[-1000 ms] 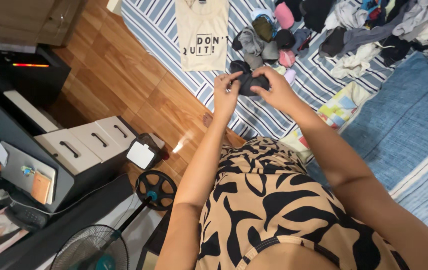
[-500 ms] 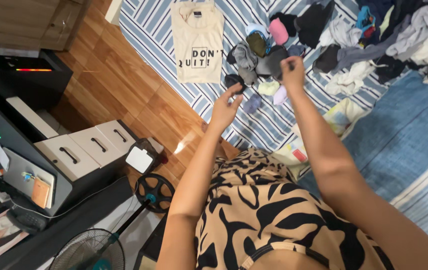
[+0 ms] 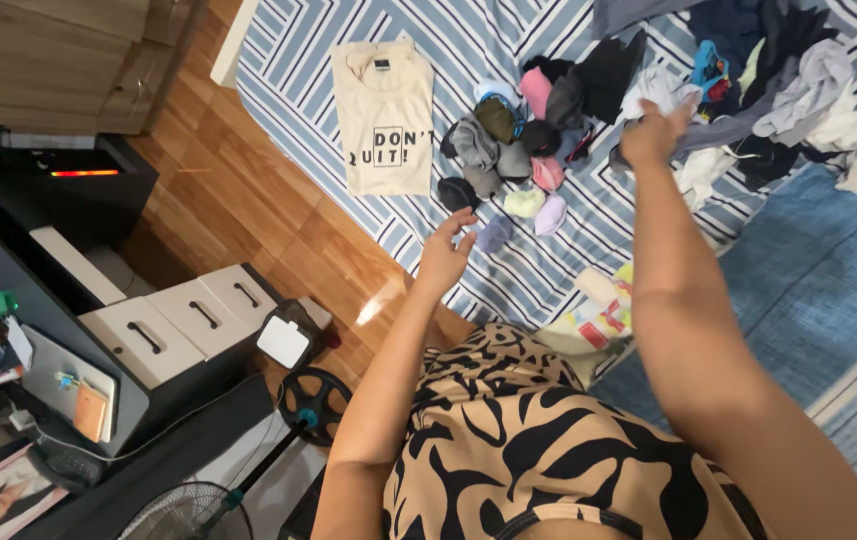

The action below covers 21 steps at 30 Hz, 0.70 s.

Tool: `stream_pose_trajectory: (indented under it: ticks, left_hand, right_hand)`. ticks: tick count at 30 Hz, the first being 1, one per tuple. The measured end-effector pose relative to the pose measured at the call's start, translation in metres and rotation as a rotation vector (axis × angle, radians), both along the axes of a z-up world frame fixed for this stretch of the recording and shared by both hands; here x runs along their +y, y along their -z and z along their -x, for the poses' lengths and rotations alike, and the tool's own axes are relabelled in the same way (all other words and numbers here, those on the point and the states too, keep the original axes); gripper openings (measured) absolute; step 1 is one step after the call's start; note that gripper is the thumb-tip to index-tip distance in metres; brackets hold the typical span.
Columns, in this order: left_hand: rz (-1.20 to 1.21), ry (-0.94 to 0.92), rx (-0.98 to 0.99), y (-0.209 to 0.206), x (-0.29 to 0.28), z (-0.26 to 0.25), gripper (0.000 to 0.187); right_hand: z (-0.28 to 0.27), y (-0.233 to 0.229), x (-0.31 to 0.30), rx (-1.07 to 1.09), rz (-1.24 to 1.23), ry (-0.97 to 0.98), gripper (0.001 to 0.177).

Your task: The person folds and sorts various small clothing items, including socks and underwear, by hand on a bed.

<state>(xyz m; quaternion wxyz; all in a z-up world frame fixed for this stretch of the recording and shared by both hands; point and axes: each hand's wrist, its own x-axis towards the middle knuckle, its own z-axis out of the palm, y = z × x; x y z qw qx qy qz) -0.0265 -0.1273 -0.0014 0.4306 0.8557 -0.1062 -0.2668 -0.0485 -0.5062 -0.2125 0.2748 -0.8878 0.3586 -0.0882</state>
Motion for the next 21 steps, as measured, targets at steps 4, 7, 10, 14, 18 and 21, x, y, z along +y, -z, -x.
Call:
stream_pose_trajectory:
  ticks: [4,7,10,14,18,21]
  left_hand:
    - [0.008,0.084,-0.055,0.007,-0.018,0.005,0.029]
    - [0.101,0.211,-0.202,0.009,-0.032,0.007,0.029]
    - [0.115,0.219,-0.109,-0.001,-0.04,0.007,0.03]
    - [0.082,0.182,-0.066,-0.037,-0.05,0.0,0.04]
    - [0.205,0.171,-0.279,-0.089,-0.054,-0.007,0.067]
    - [0.219,0.153,-0.576,-0.114,-0.045,-0.019,0.063]
  right_hand:
    - [0.013,0.0,-0.03,0.072,-0.029,-0.064,0.027]
    - [0.01,-0.002,-0.031,0.002,-0.041,-0.093,0.021]
    - [0.012,-0.017,-0.003,-0.235,-0.068,-0.088,0.016]
    - [0.0,-0.077,0.062,-0.581,-0.425,-0.114,0.013]
    - [0.007,-0.191,0.133,-0.758,-0.969,-0.22,0.011]
    - [0.007,-0.263,0.17,-0.813,-1.313,-0.368,0.021]
